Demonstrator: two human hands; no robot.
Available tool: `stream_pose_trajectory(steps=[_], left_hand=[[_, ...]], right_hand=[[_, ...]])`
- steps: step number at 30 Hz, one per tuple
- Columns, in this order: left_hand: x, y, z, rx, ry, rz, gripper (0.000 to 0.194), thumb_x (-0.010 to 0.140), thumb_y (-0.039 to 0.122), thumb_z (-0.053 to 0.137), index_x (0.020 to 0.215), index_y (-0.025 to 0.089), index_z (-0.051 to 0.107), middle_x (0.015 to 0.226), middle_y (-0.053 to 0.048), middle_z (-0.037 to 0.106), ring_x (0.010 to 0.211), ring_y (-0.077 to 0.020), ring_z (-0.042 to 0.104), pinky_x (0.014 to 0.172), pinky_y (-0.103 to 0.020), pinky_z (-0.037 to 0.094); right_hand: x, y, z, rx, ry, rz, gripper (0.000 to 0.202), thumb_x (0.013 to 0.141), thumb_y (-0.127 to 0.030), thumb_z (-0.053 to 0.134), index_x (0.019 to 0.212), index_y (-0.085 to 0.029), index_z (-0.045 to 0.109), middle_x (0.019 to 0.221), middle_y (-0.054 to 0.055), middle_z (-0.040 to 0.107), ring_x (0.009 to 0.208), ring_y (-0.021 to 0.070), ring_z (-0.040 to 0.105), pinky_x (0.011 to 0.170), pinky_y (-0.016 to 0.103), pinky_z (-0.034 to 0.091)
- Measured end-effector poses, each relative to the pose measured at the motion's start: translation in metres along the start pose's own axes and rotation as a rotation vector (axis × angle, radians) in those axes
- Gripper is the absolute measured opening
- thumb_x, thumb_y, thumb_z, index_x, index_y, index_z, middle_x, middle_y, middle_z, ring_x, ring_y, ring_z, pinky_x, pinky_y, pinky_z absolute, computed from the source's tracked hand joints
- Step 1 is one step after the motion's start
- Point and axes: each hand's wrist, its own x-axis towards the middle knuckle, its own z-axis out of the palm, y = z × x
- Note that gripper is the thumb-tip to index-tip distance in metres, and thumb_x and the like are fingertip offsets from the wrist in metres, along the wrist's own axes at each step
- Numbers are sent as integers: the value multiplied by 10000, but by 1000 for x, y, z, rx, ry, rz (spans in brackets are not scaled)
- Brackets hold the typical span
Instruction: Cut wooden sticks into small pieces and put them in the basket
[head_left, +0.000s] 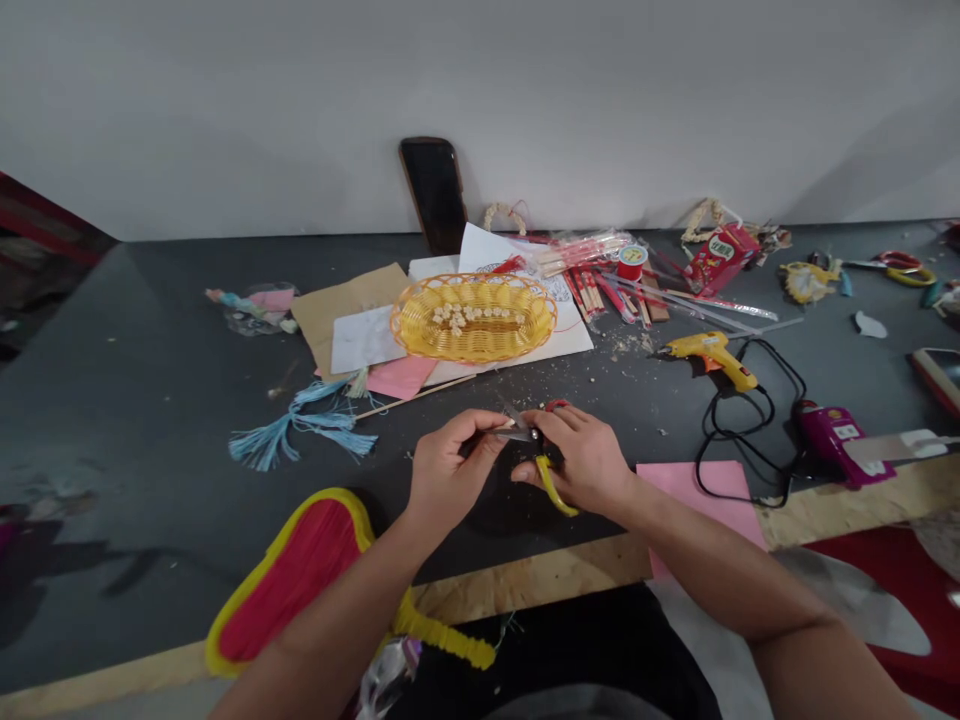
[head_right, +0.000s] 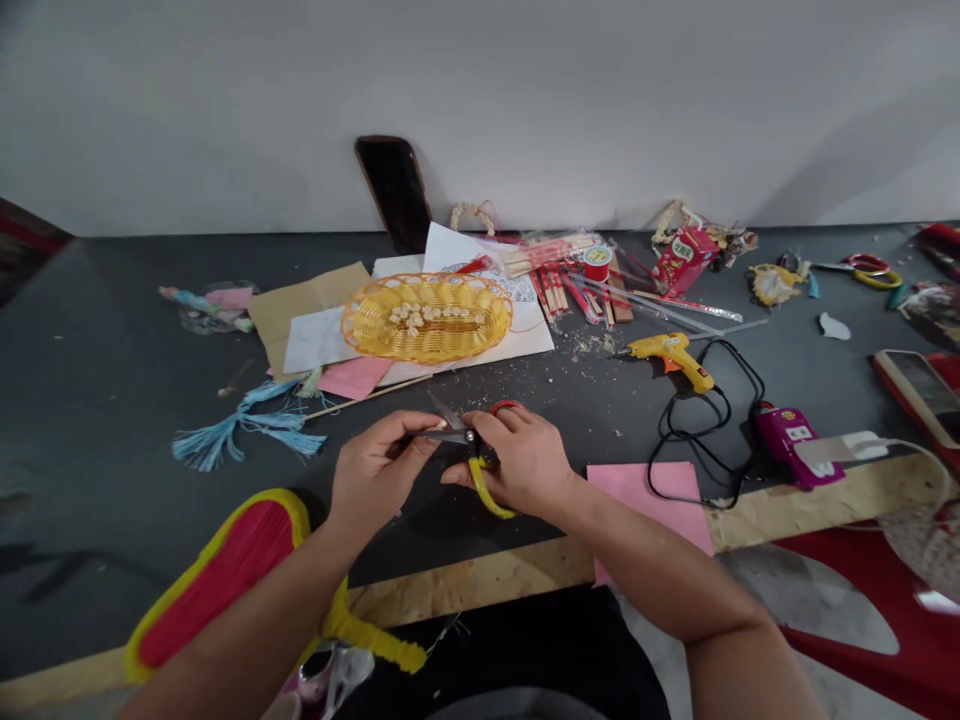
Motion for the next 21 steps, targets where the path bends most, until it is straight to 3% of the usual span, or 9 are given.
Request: stream_pose_trajectory(steps=[12, 21], left_hand=[[0, 2, 2, 40, -44, -13, 150, 832, 252, 559, 865, 179, 685, 809, -21, 756, 731, -152, 705, 659, -213, 531], [-1, 1, 4, 68, -36, 1, 146, 832, 250, 552, 842, 182, 681, 775, -17, 753, 691, -153, 702, 616, -210, 525]], right_hand=[[-2, 0, 3, -7, -46, 28, 575, 850, -632, 515, 1184, -167, 568, 1014, 108, 684, 985, 248, 624, 881, 357, 499], [-4, -1, 7, -70, -22, 14, 574, 858, -625, 510, 1195, -166, 579, 971, 100, 705, 924, 243, 652, 832, 331, 503]])
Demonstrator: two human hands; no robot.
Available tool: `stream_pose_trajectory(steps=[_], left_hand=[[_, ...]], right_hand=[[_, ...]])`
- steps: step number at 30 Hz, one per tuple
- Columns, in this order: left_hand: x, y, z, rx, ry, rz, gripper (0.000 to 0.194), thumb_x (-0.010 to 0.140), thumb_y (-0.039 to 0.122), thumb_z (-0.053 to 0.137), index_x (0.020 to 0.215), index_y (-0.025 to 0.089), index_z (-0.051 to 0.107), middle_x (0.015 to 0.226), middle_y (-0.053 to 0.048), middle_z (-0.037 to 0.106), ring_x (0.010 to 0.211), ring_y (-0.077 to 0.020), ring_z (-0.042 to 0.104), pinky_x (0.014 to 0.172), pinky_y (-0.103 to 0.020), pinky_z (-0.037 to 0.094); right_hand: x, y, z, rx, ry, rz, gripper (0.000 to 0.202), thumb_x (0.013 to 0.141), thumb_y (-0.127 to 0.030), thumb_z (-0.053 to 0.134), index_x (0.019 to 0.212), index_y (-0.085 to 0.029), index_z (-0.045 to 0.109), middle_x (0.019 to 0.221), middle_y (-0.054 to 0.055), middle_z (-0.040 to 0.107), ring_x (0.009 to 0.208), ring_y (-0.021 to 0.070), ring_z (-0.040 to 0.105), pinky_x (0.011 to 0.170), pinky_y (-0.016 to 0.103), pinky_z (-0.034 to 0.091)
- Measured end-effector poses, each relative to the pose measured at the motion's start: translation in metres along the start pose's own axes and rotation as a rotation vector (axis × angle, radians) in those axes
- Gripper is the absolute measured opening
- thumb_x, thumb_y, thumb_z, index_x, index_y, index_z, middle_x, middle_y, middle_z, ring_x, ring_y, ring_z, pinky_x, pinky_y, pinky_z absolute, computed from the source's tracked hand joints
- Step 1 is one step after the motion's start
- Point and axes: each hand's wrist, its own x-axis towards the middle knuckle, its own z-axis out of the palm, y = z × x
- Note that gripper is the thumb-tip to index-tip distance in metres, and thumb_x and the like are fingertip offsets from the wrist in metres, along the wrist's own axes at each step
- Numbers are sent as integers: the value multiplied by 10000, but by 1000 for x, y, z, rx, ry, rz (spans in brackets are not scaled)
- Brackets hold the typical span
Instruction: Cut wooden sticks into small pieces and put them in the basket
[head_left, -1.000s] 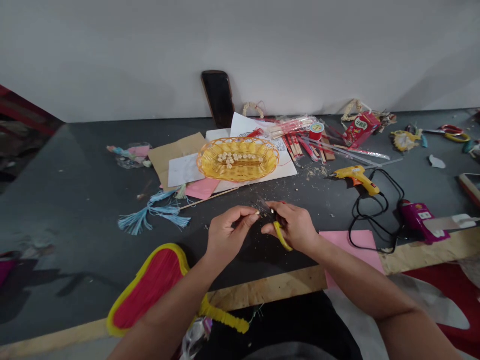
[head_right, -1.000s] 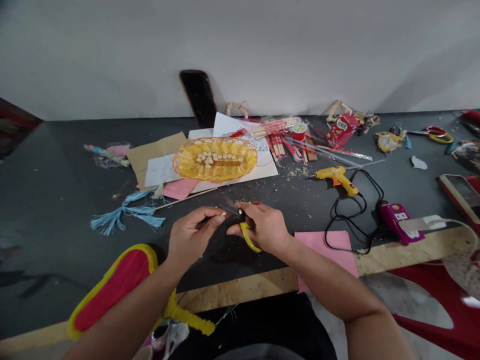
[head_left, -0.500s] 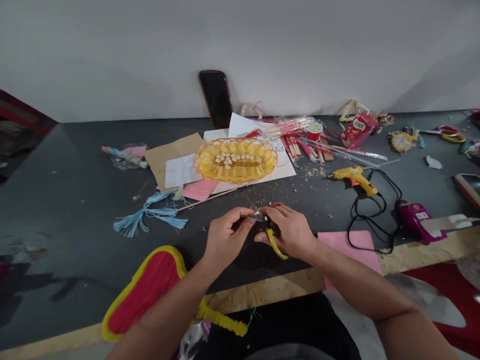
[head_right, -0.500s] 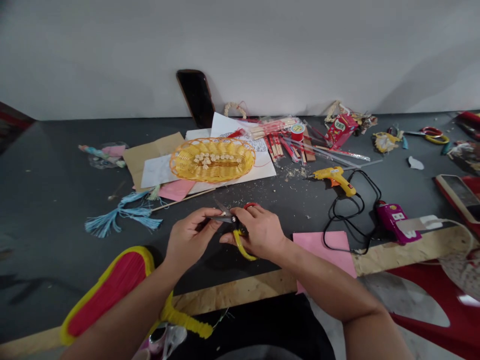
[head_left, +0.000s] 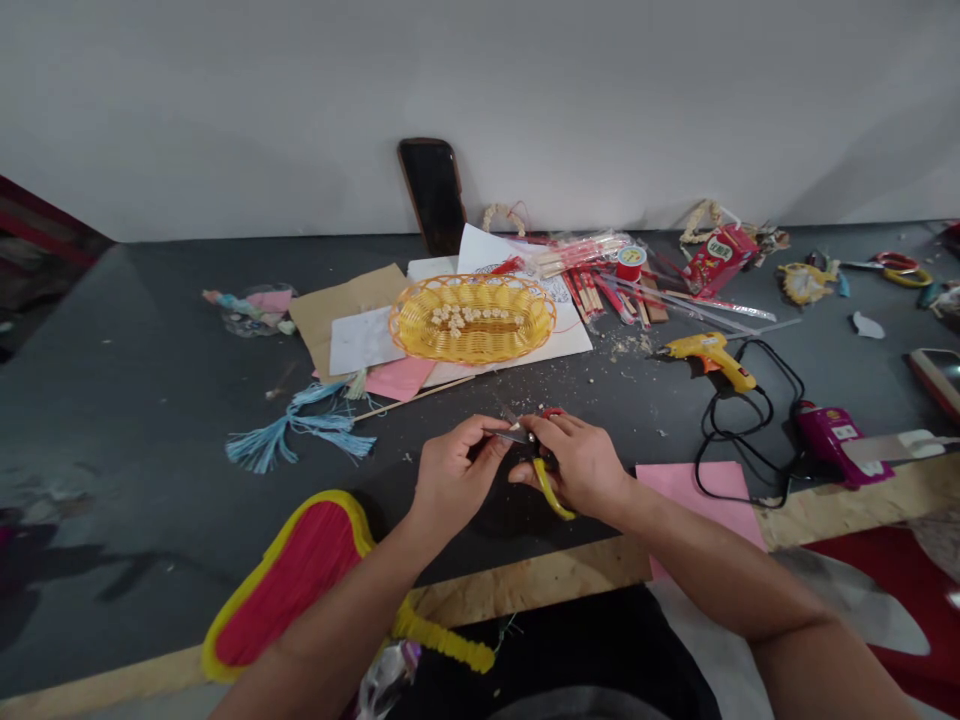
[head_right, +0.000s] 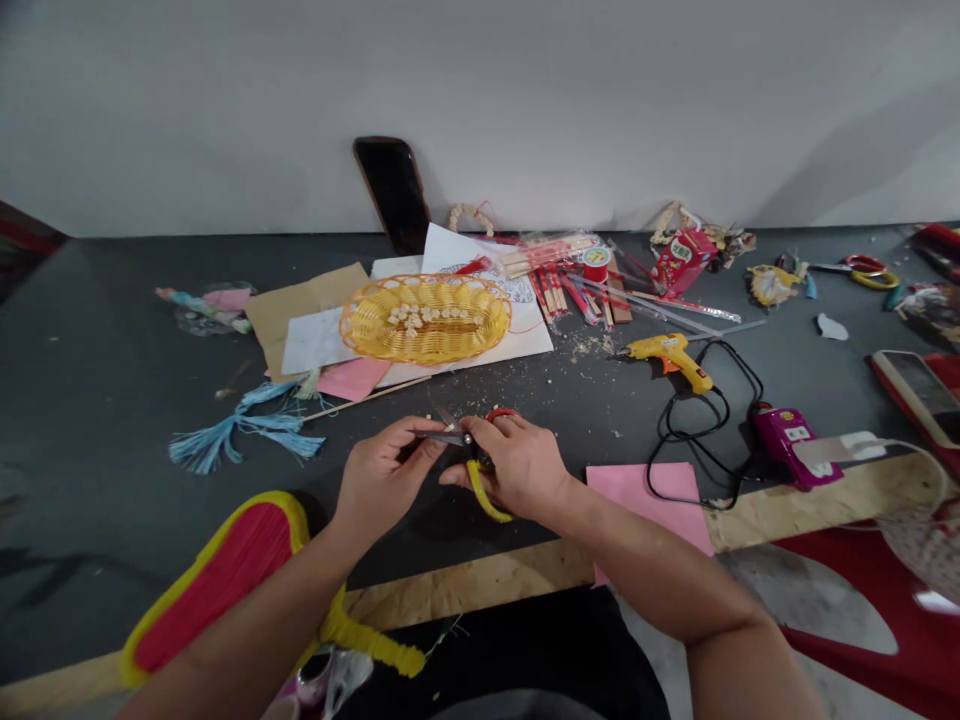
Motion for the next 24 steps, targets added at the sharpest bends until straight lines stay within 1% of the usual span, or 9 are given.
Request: stream_pose_trajectory(steps=[5, 8, 14, 17, 20, 24], left_hand=[[-3, -1, 4, 47, 47, 18, 146, 828, 235, 549, 813, 184, 684, 749, -15, 751, 648, -147, 693, 612, -209, 523], [-4, -1, 5, 51, 47, 25, 148, 830, 241, 549, 798, 183, 681, 744, -19, 748, 638, -145, 688, 604, -209, 518], [-3, 2, 5, 28, 32, 14, 158, 843, 251, 539, 793, 183, 672, 808, -29, 748, 686, -146, 689, 653, -215, 532], [-1, 3, 4, 9, 25, -12, 142, 838, 271, 556, 833, 185, 668, 807, -27, 746, 681, -146, 684, 652, -219, 534], [-1, 3, 2, -6, 25, -33, 131, 833, 273, 562, 850, 189, 661, 759, -10, 739, 649, -140, 675, 629, -216, 526], [-3, 4, -1, -37, 4, -37, 106, 826, 243, 562, 814, 188, 652, 691, 8, 719, 596, -129, 655, 581, -206, 497]], right_hand=[[-3, -2, 2, -78, -20, -27, 556, 885, -597, 494, 1183, -136, 582, 913, 100, 721, 836, 227, 679, 743, 296, 499], [-4, -3, 3, -113, -35, -39, 530, 900, -576, 488, 1155, -123, 589, 853, 93, 721, 773, 214, 683, 685, 284, 487], [-1, -1, 0, -95, -20, -18, 517, 896, -584, 494, 1126, -133, 600, 810, 74, 718, 736, 194, 686, 648, 261, 464], [0, -1, -3, -74, -23, -5, 529, 890, -599, 493, 1139, -144, 599, 832, 72, 725, 748, 184, 685, 657, 250, 462], [1, -1, -4, -59, -29, -7, 540, 883, -605, 499, 1159, -152, 596, 863, 78, 727, 773, 183, 683, 685, 251, 470], [1, -4, -4, -50, 26, -31, 556, 881, -613, 485, 1169, -151, 598, 904, 90, 718, 837, 215, 666, 745, 290, 488]])
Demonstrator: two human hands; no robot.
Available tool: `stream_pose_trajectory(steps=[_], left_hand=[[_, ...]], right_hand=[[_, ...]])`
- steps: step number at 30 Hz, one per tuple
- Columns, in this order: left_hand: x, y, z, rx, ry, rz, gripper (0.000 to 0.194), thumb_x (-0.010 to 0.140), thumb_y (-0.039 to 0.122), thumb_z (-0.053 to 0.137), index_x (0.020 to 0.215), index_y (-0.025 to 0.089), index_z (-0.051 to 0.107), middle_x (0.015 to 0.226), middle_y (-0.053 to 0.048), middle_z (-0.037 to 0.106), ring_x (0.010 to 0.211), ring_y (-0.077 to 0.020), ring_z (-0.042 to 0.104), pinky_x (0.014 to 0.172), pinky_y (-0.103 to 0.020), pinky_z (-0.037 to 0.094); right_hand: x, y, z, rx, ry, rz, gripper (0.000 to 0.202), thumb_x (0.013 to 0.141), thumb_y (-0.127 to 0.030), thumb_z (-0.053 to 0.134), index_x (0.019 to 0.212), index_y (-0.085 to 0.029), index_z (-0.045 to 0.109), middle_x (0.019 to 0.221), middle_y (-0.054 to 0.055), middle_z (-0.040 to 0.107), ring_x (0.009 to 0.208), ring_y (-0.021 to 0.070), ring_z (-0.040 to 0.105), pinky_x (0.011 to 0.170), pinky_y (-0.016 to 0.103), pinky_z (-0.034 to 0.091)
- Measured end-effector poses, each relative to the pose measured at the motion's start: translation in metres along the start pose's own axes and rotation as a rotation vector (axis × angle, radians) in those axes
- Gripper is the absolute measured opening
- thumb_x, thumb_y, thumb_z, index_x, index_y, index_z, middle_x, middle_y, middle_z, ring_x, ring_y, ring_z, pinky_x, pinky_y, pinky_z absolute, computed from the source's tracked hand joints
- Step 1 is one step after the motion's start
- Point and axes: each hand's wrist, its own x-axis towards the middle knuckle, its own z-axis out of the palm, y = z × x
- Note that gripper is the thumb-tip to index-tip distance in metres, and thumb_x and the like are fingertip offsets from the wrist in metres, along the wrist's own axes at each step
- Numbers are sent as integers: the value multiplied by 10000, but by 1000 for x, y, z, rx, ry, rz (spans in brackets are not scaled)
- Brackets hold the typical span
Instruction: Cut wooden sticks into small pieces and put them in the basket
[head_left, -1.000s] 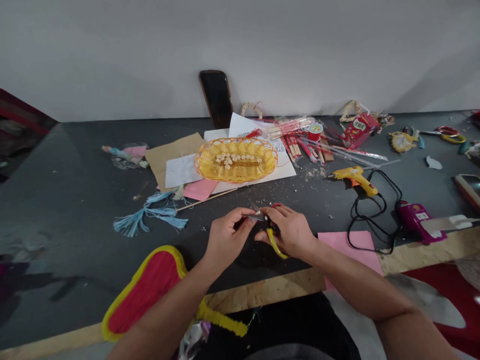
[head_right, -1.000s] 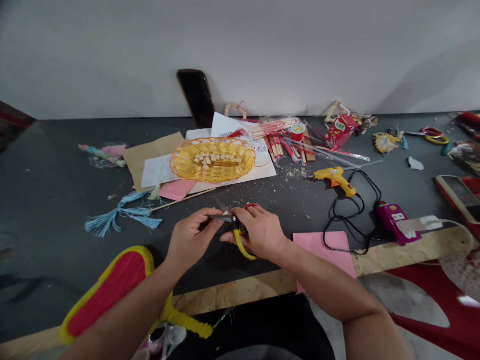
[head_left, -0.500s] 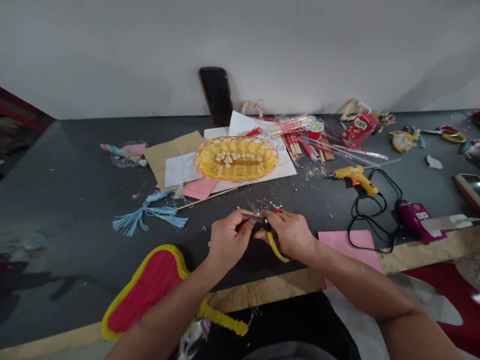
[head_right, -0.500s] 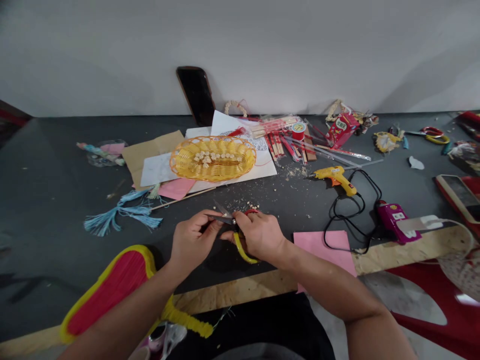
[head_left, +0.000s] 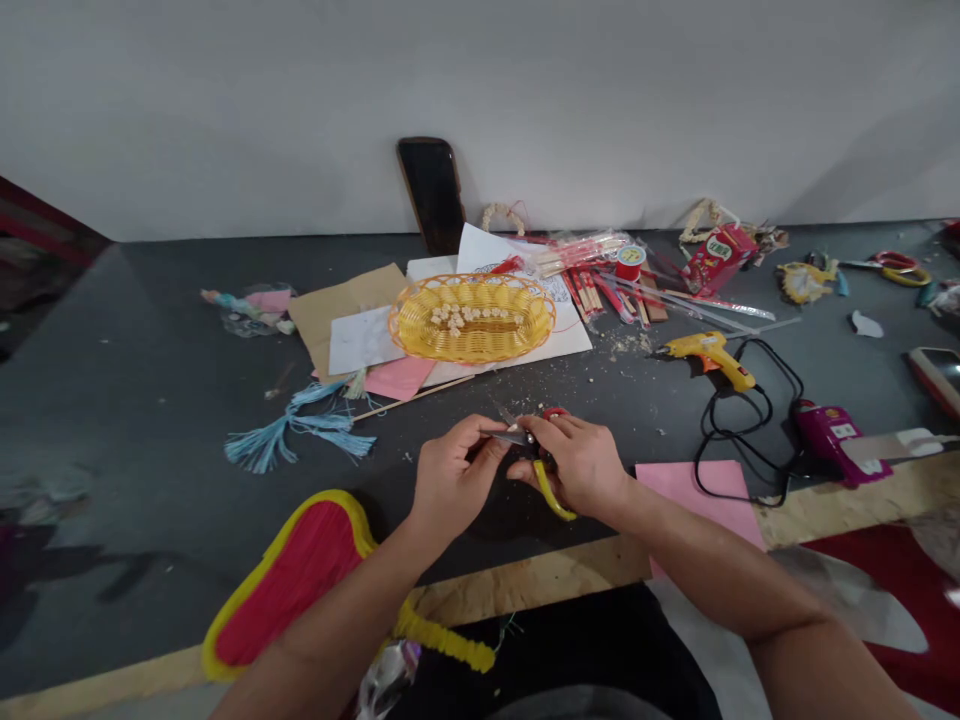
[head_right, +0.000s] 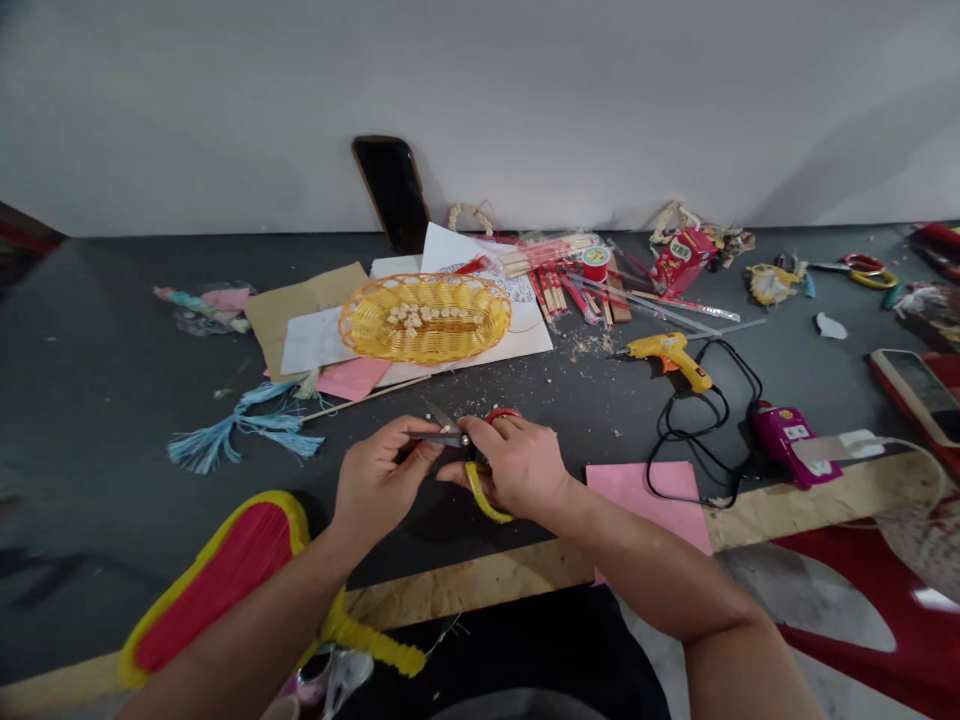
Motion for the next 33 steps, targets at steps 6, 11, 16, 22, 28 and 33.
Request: stream_pose_trajectory(steps=[6, 11, 16, 22, 28, 33], left_hand=[[-4, 2, -1, -95, -56, 5, 98, 814, 206, 568, 765, 178, 648, 668, 10, 700, 597, -126, 651, 557, -196, 483], [-4, 4, -1, -109, -63, -13, 93, 815, 200, 572, 773, 178, 652, 664, 5, 701, 592, -130, 651, 553, -202, 476], [-3, 4, 0, -104, -53, -3, 99, 811, 195, 559, 770, 182, 648, 674, 0, 714, 595, -135, 655, 552, -207, 479], [-1, 4, -2, -98, -67, -7, 97, 804, 200, 558, 773, 180, 648, 678, -1, 708, 599, -135, 651, 559, -206, 478], [4, 10, -7, -200, -171, -91, 111, 760, 169, 559, 673, 178, 627, 635, -1, 694, 587, -136, 643, 562, -211, 499], [4, 10, -5, -268, -191, -153, 92, 754, 195, 572, 686, 176, 632, 654, -17, 709, 602, -153, 662, 567, -229, 518]], right_hand=[[1, -3, 1, -1, 49, -48, 599, 857, -641, 492, 1149, -131, 607, 930, 117, 705, 824, 236, 644, 756, 332, 501], [-5, -2, 5, -32, 16, -58, 568, 870, -592, 519, 1190, -127, 584, 898, 113, 710, 778, 220, 662, 703, 309, 503], [-8, 0, 6, -68, 1, -53, 523, 897, -552, 502, 1168, -113, 588, 804, 90, 701, 712, 216, 661, 626, 299, 485], [-2, 0, 3, -38, -1, -36, 557, 874, -617, 487, 1158, -150, 596, 894, 109, 702, 812, 218, 655, 748, 306, 497], [-2, -1, 3, 6, 15, -45, 564, 870, -623, 485, 1138, -142, 604, 908, 115, 700, 827, 231, 649, 774, 333, 503], [-6, 0, 5, 3, -11, -52, 523, 870, -582, 524, 1152, -147, 591, 866, 95, 703, 778, 215, 660, 700, 305, 494]])
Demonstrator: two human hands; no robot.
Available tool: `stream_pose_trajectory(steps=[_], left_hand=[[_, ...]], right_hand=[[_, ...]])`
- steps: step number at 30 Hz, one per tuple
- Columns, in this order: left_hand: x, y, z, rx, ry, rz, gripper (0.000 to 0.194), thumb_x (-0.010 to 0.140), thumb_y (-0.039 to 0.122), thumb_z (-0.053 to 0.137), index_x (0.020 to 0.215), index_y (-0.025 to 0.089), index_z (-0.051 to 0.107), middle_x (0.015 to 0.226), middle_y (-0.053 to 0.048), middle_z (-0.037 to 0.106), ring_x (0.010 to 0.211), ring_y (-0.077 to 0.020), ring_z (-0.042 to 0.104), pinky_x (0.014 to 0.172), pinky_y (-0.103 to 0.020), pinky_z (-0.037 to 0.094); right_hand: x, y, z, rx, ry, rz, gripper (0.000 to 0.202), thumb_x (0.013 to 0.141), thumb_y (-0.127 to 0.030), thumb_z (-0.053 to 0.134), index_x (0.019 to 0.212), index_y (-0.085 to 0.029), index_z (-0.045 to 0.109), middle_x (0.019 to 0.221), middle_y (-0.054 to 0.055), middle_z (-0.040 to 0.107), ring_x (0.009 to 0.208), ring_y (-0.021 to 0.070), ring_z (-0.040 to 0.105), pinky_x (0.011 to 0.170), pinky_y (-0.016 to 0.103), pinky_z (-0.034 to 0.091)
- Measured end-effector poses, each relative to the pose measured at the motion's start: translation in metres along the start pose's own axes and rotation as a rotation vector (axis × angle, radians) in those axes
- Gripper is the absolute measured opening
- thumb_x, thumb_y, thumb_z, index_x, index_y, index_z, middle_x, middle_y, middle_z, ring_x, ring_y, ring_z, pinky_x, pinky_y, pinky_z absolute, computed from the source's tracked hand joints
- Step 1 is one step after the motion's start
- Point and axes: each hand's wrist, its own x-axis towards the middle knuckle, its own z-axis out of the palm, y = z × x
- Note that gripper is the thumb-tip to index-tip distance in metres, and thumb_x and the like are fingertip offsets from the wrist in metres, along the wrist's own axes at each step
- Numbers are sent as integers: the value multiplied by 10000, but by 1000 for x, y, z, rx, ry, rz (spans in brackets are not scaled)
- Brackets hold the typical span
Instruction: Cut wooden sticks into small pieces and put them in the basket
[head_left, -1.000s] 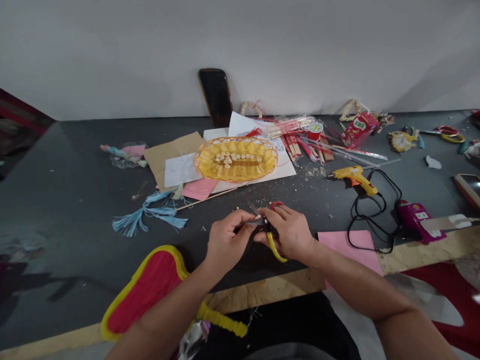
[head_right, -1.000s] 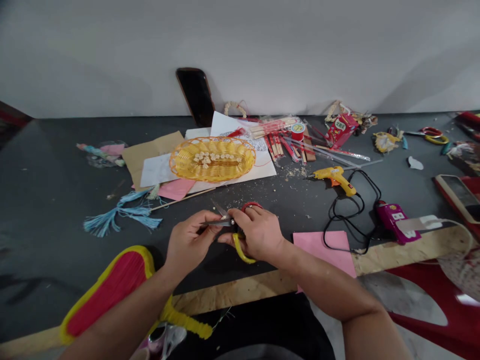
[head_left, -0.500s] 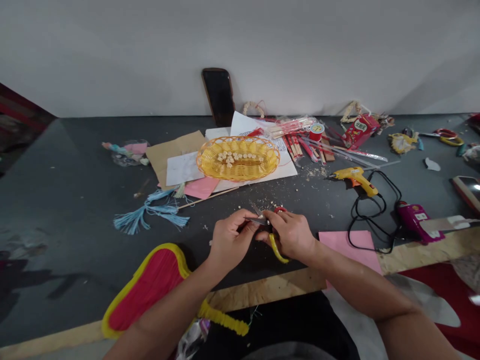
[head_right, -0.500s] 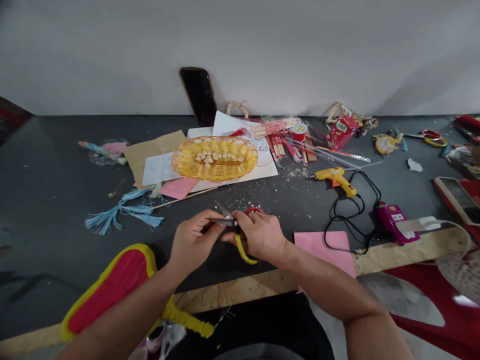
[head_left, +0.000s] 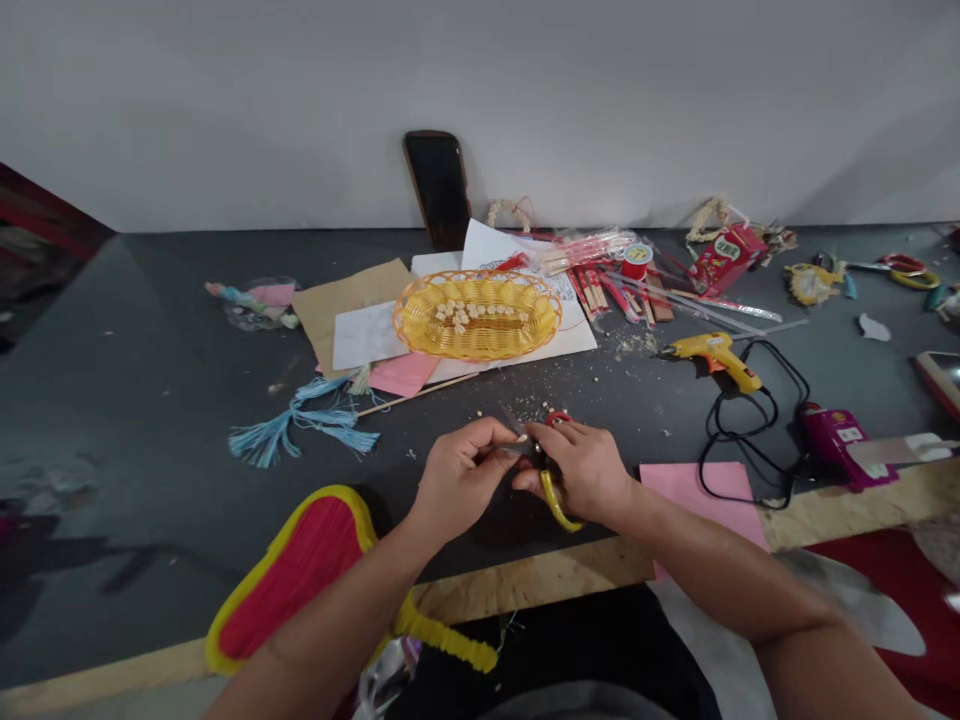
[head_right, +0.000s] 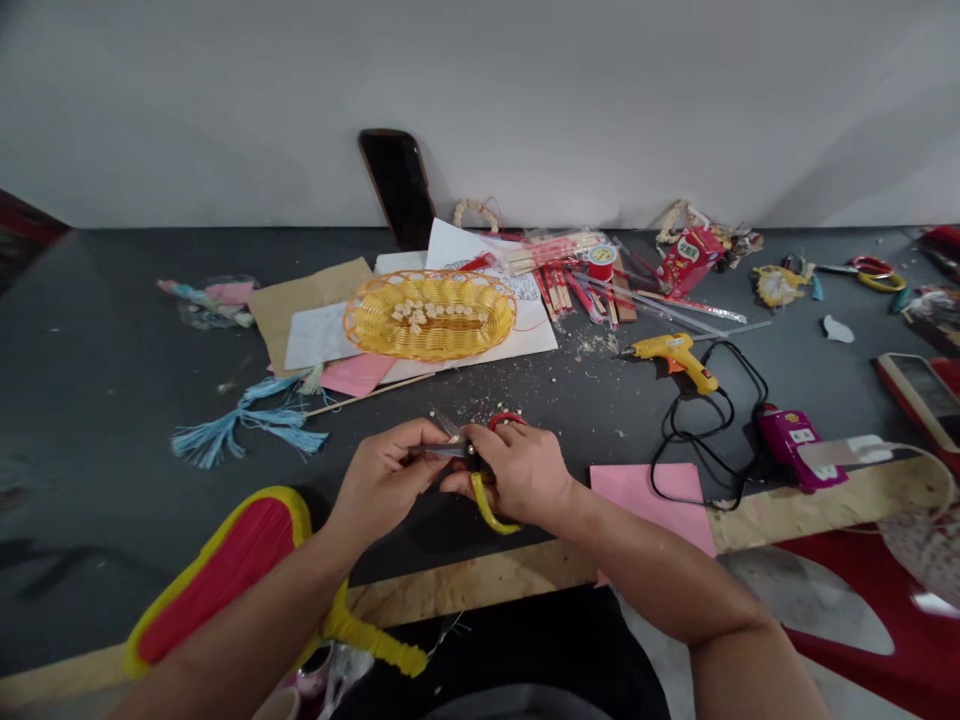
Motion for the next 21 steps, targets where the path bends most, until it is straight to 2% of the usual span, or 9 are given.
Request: stream_pose_trajectory(steps=[6, 14, 21], left_hand=[[0, -9, 4, 69, 60, 73, 122, 807, 250, 563, 756, 173, 642, 673, -17, 705, 618, -149, 657, 561, -216, 496], [-1, -10, 6, 216, 161, 128, 103, 817, 269, 581, 860, 189, 630, 743, -6, 731, 624, -140, 675, 588, -210, 512], [-2, -12, 4, 203, 157, 140, 80, 823, 250, 564, 812, 187, 614, 668, 4, 707, 582, -142, 665, 545, -212, 484]], right_hand=[[0, 0, -1, -23, -66, 32, 493, 896, -560, 504, 1137, -138, 592, 781, 72, 707, 711, 192, 669, 637, 268, 462], [5, 1, -5, 30, -40, 107, 578, 873, -648, 467, 1146, -157, 605, 802, 64, 722, 723, 186, 679, 651, 255, 450], [6, -2, -6, 40, -12, 89, 572, 853, -649, 498, 1153, -173, 605, 919, 82, 715, 857, 216, 664, 752, 287, 479]])
